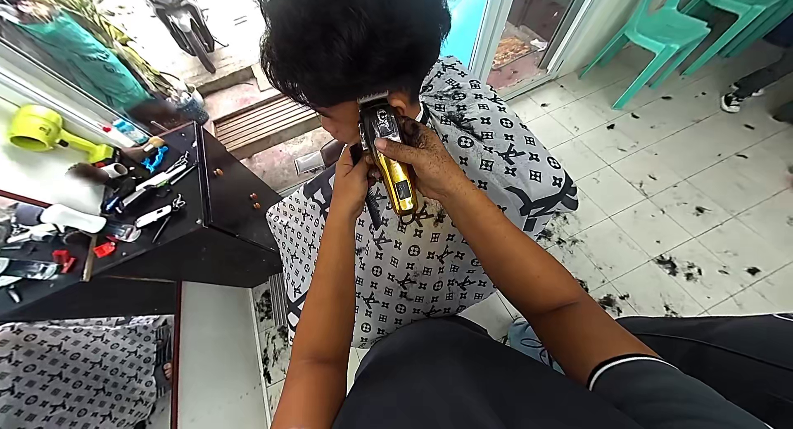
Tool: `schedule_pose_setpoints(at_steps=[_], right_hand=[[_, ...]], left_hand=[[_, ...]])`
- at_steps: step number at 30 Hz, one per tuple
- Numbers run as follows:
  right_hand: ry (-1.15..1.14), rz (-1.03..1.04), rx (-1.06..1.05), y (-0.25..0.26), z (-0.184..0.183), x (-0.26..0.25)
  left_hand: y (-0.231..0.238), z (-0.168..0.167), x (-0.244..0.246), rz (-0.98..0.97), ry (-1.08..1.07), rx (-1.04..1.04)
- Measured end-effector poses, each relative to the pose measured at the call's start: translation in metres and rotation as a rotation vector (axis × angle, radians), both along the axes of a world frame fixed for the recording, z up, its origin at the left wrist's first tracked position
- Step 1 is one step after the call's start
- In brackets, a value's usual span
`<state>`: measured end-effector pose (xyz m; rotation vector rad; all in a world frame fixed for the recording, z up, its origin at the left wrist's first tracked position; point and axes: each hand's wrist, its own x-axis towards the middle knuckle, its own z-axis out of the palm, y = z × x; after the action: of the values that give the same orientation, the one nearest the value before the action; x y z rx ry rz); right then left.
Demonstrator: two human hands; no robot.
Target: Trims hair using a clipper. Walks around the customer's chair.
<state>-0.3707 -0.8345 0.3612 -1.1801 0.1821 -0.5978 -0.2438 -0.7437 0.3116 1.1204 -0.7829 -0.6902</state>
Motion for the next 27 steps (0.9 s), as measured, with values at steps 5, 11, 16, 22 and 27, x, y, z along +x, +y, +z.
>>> schedule_pose_setpoints(at_steps=[5,11,16,22,27], right_hand=[[0.041,0.004,0.019,0.000,0.004,0.000],[0.068,0.023,0.050,0.002,0.007,-0.001],[-0.009,0.019,-0.001,0.001,0.005,-0.002],[-0.006,0.001,-0.010,0.000,0.007,-0.001],[0.065,0.030,0.081,0.001,0.012,-0.003]], left_hand=[[0.000,0.001,-0.001,0.014,-0.007,0.014],[0.001,0.000,-0.001,0.025,0.006,0.025],[0.000,0.001,-0.001,0.012,0.007,0.010],[0.000,0.001,-0.001,0.019,0.019,0.015],[0.001,0.001,-0.001,0.014,0.011,0.003]])
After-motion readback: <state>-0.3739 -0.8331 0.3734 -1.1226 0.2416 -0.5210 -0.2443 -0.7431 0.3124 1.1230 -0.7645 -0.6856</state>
